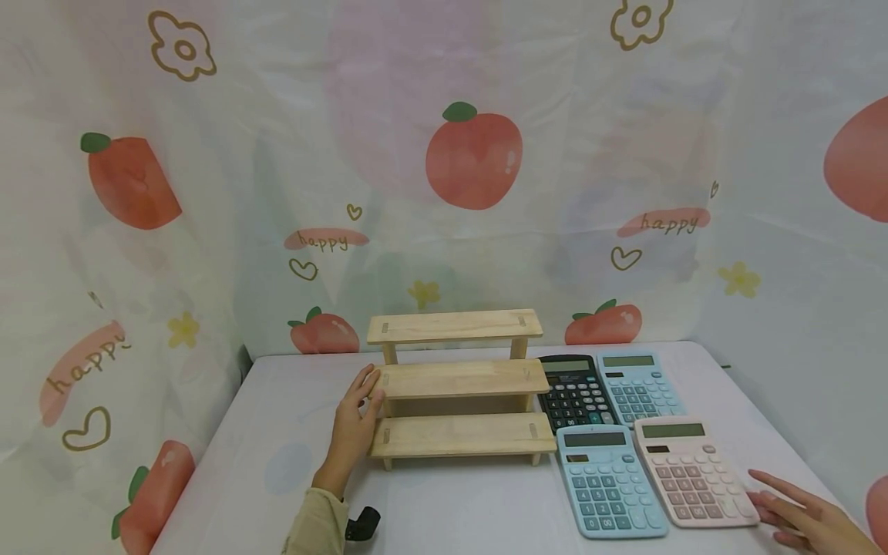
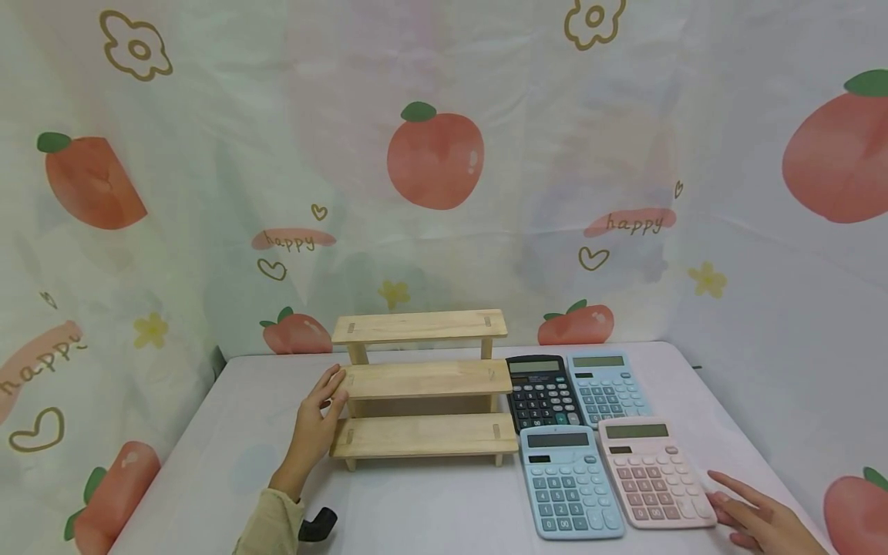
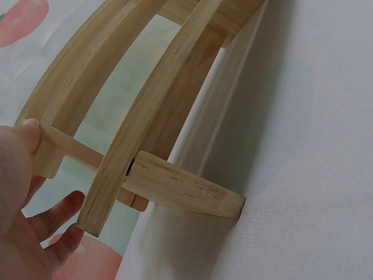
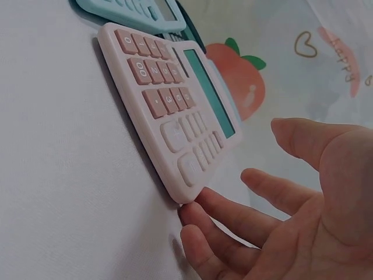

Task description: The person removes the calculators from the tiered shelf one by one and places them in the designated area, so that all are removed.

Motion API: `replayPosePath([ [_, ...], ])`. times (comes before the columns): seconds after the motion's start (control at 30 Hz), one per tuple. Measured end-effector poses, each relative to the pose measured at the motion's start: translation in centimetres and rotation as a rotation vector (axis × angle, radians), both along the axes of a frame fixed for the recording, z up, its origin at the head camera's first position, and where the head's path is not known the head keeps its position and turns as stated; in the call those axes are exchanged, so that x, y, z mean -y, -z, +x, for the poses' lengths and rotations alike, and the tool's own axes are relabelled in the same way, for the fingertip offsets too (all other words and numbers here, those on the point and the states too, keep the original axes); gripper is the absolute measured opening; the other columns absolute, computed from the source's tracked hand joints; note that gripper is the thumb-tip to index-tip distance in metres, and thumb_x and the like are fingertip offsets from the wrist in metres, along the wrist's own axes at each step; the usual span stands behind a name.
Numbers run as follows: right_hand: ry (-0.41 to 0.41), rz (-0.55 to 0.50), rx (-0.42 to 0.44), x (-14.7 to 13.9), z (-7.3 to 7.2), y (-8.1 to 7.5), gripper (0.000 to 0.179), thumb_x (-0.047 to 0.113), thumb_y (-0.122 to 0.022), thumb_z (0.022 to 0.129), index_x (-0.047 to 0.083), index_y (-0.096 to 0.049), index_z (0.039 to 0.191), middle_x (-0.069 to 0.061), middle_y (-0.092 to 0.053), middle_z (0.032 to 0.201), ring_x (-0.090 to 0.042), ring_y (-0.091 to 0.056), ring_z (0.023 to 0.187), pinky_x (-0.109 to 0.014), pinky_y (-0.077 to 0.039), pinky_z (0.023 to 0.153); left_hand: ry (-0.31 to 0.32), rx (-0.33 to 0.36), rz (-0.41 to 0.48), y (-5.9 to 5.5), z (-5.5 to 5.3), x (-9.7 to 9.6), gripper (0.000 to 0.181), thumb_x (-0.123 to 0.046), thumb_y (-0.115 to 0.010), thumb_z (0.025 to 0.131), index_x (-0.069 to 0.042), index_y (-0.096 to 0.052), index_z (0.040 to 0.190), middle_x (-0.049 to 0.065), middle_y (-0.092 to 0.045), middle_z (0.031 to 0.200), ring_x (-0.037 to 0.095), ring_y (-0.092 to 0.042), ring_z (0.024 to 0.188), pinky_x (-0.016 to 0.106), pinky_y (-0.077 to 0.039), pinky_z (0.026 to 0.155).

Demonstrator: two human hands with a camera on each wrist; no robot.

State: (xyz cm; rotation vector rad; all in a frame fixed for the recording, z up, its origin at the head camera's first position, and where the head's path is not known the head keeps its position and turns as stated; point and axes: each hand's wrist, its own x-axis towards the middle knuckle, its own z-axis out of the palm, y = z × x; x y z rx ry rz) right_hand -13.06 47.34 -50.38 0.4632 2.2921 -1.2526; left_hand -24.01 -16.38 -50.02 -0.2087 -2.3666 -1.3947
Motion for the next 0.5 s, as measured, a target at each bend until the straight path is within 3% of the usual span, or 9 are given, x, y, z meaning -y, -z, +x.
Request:
replayPosePath([
  [0.1,-0.011,0.026,-0.011,0.16,-0.12,-0.34,0.096,0.058,-0.044,0.103,-0.012,-0.002,0.154,-0.038,-0.049,0.142,-0.019,-0.069,0.101,-0.035,-0.061,0.085,-0.001,-0.005,0.000,0.02,0.00,0.06,0.046,-0.023,-0.059,0.103,-0.004,-0.055,0.145,0.008,-0.046,0.159,0.030,-0.045,0.146,0.050,-0.049,0.096],
  [0.3,-0.040,0.048,-0.017,0.49,0.01,-0.84,0.093,0.057,-0.038,0.105,-0.015,-0.003,0.153,-0.040,-0.047,0.142,-0.024,-0.071,0.103,-0.039,-0.061,0.087,0.003,-0.013,0.004,0.16,0.09,0.17,0.046,-0.022,-0.059,0.103,-0.003,-0.055,0.145,0.009,-0.046,0.158,0.031,-0.045,0.145,0.053,-0.049,0.096],
  [0.5,-0.012,0.037,-0.051,0.18,-0.04,-0.53,0.091,0.055,-0.038,0.106,-0.014,-0.004,0.153,-0.037,-0.053,0.139,-0.021,-0.071,0.101,-0.040,-0.060,0.088,0.006,-0.018,-0.007,0.41,0.06,0.18,0.046,-0.023,-0.059,0.104,-0.003,-0.055,0.145,0.009,-0.046,0.159,0.031,-0.045,0.145,0.050,-0.050,0.096],
])
